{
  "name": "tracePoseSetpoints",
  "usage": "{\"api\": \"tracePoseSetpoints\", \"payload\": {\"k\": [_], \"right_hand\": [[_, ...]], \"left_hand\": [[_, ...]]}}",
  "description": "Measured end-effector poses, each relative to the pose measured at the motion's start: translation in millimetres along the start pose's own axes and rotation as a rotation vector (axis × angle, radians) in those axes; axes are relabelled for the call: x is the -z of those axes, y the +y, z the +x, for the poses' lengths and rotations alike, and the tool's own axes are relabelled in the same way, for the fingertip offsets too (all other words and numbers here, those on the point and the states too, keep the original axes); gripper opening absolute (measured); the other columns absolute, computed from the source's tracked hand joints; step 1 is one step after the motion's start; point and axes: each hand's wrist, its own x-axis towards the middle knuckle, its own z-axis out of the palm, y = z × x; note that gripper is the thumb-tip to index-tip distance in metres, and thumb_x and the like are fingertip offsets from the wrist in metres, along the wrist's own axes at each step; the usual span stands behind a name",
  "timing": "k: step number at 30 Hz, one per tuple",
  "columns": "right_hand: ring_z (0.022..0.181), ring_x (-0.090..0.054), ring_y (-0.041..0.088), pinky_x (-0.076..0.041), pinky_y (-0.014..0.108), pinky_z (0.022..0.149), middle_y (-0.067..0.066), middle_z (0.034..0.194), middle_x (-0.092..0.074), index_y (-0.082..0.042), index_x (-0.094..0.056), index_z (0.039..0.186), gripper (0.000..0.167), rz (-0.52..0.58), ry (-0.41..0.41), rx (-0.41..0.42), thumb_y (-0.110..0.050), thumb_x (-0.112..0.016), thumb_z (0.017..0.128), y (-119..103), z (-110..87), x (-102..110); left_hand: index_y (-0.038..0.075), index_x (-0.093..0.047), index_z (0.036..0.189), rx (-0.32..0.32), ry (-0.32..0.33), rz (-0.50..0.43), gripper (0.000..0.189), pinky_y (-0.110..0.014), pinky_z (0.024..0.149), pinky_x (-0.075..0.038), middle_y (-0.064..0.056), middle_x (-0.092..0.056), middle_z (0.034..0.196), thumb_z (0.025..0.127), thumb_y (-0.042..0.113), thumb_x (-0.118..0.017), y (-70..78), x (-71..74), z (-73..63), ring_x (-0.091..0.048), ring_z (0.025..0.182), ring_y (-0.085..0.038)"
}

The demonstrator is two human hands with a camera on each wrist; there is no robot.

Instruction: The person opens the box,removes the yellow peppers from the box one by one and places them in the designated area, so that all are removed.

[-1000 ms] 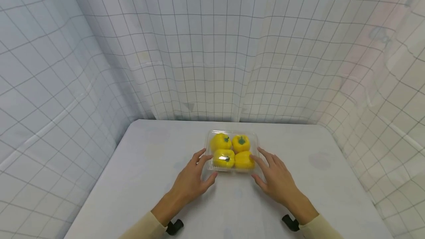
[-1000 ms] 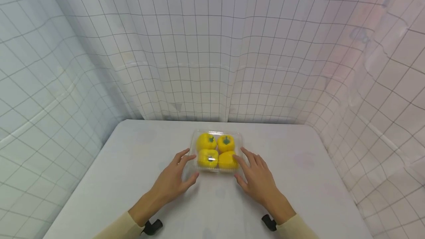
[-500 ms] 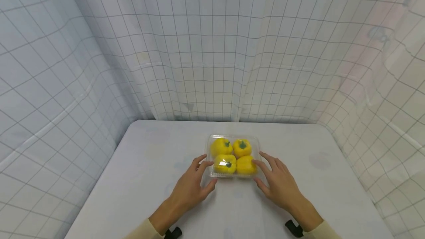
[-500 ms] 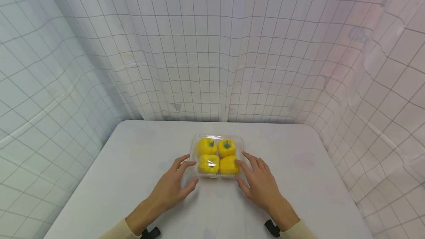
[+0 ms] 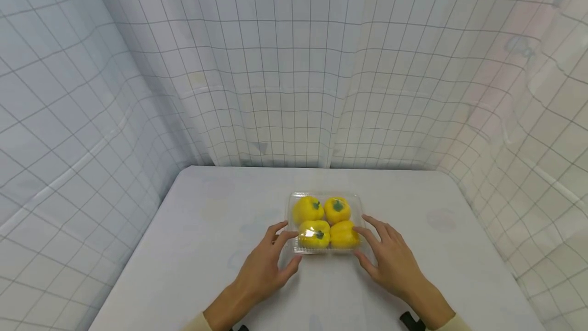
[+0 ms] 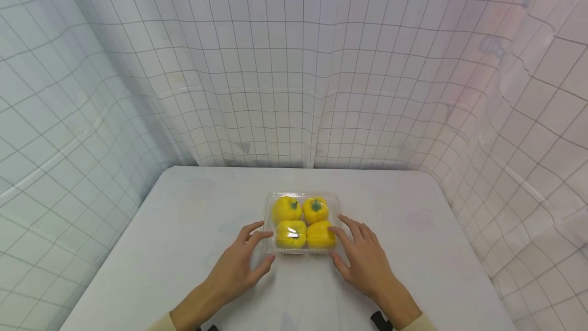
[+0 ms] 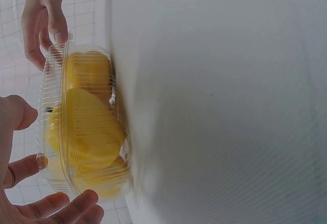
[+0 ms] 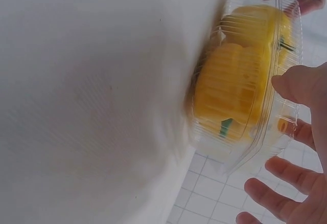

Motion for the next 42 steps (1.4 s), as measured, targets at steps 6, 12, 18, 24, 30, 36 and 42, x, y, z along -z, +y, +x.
{"api": "tracePoseSetpoints", "payload": {"k": [6,12,18,24,30,36,42], "right_hand": [[0.134,-0.071,0.041,-0.065,0.068,0.108,0.015,0.170,-0.061,-0.022,-0.071,0.152,0.065,0.006,0.017,0.007,-0.038,-0.098,0.095,-0.6,-1.9,0.1],[0.134,-0.070,0.040,-0.065,0.067,0.106,0.016,0.170,-0.060,-0.021,-0.071,0.152,0.067,-0.001,0.033,0.024,-0.040,-0.098,0.093,-0.7,-1.0,-0.7],[0.140,-0.065,0.041,-0.062,0.066,0.113,0.018,0.168,-0.060,-0.018,-0.070,0.153,0.073,0.000,0.076,0.085,-0.038,-0.101,0.089,-3.5,5.7,-0.5],[0.150,-0.064,0.043,-0.053,0.074,0.126,0.019,0.165,-0.063,-0.015,-0.069,0.157,0.079,0.031,0.093,0.180,-0.034,-0.102,0.088,-12.4,19.2,-2.5],[0.157,-0.060,0.038,-0.049,0.070,0.132,0.015,0.168,-0.062,-0.019,-0.067,0.160,0.077,0.069,0.029,0.232,-0.036,-0.100,0.092,-29.1,36.7,-5.5],[0.160,-0.059,0.036,-0.050,0.064,0.134,0.011,0.171,-0.061,-0.022,-0.067,0.159,0.072,0.062,-0.019,0.305,-0.038,-0.098,0.096,-48.1,53.2,-12.8],[0.163,-0.059,0.033,-0.050,0.060,0.136,0.008,0.174,-0.058,-0.025,-0.063,0.165,0.072,0.053,-0.071,0.373,-0.037,-0.093,0.101,-62.9,69.2,-21.1]], "left_hand": [[0.022,-0.070,0.153,0.019,-0.004,-0.026,0.050,-0.050,0.098,-0.073,-0.017,-0.057,0.173,0.107,0.032,-0.088,0.0,-1.2,-2.7,-0.081,0.131,-0.034],[0.024,-0.068,0.157,0.013,0.005,-0.054,0.054,-0.052,0.102,-0.072,-0.016,-0.057,0.173,0.107,0.029,-0.088,-2.6,-2.3,-4.8,-0.080,0.132,-0.035],[0.018,-0.059,0.169,0.009,0.033,-0.091,0.072,-0.051,0.109,-0.070,-0.013,-0.059,0.170,0.104,0.025,-0.090,-7.5,-0.9,-5.9,-0.079,0.133,-0.029],[0.012,-0.051,0.173,0.068,0.024,-0.186,0.080,-0.049,0.108,-0.070,-0.010,-0.061,0.167,0.104,0.020,-0.089,-13.8,-0.3,-5.9,-0.080,0.130,-0.027],[0.003,-0.049,0.174,0.143,0.002,-0.302,0.081,-0.046,0.101,-0.072,-0.012,-0.069,0.157,0.104,0.014,-0.088,-20.3,-4.1,-5.6,-0.082,0.121,-0.026],[0.003,-0.058,0.168,0.245,-0.024,-0.477,0.074,-0.027,0.091,-0.071,-0.005,-0.082,0.122,0.101,0.011,-0.090,-25.0,-7.8,-4.6,-0.083,0.103,-0.012],[0.001,-0.066,0.160,0.284,-0.031,-0.621,0.062,-0.017,0.088,-0.067,-0.008,-0.087,0.110,0.103,0.011,-0.089,-31.2,-6.9,-4.0,-0.084,0.096,-0.008]]}}
